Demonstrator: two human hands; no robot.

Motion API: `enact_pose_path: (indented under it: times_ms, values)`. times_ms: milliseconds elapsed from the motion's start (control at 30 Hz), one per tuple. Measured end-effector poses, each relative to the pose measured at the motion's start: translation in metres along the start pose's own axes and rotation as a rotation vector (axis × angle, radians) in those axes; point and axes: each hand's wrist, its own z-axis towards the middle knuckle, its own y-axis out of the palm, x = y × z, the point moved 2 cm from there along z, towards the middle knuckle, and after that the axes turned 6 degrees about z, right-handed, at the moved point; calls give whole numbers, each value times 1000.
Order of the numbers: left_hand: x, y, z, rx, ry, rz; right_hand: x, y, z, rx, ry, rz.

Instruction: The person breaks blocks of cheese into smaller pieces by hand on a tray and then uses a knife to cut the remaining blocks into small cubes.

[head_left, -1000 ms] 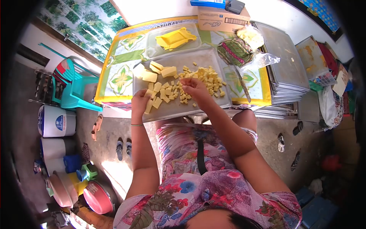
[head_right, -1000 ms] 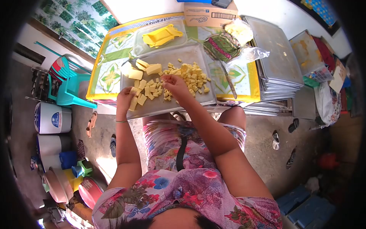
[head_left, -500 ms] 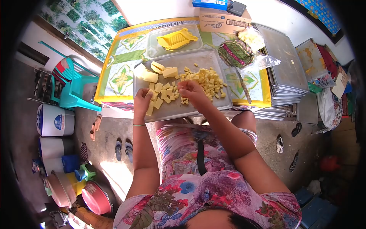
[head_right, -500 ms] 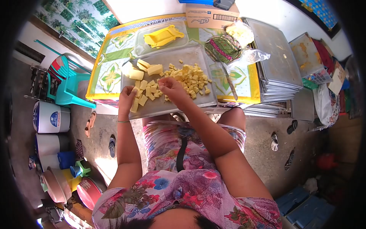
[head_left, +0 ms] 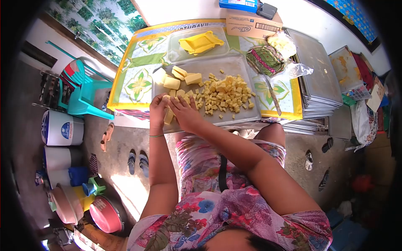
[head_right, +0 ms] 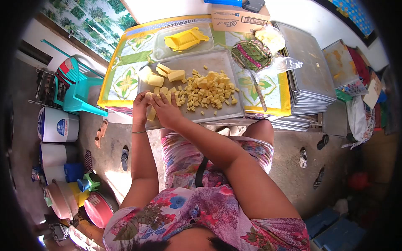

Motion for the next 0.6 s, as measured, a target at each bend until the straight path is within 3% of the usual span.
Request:
enact_pose_path:
  times_ms: [200,300,400,500,600]
  values:
    - [0,1,3,72,-65,-149,6,-1,0,-32,45,75]
    - [-5,-3,8,74,85,-69,8,-6,0,42,70,142]
    - [6,-4,2,217,189,105,15,-21,4,169,80,428]
    - [26,6,-13,99,134,-33,17,-47,5,307,37,618]
    - [52,31,-35,-20,144,9,24,-71,3,244,77,933]
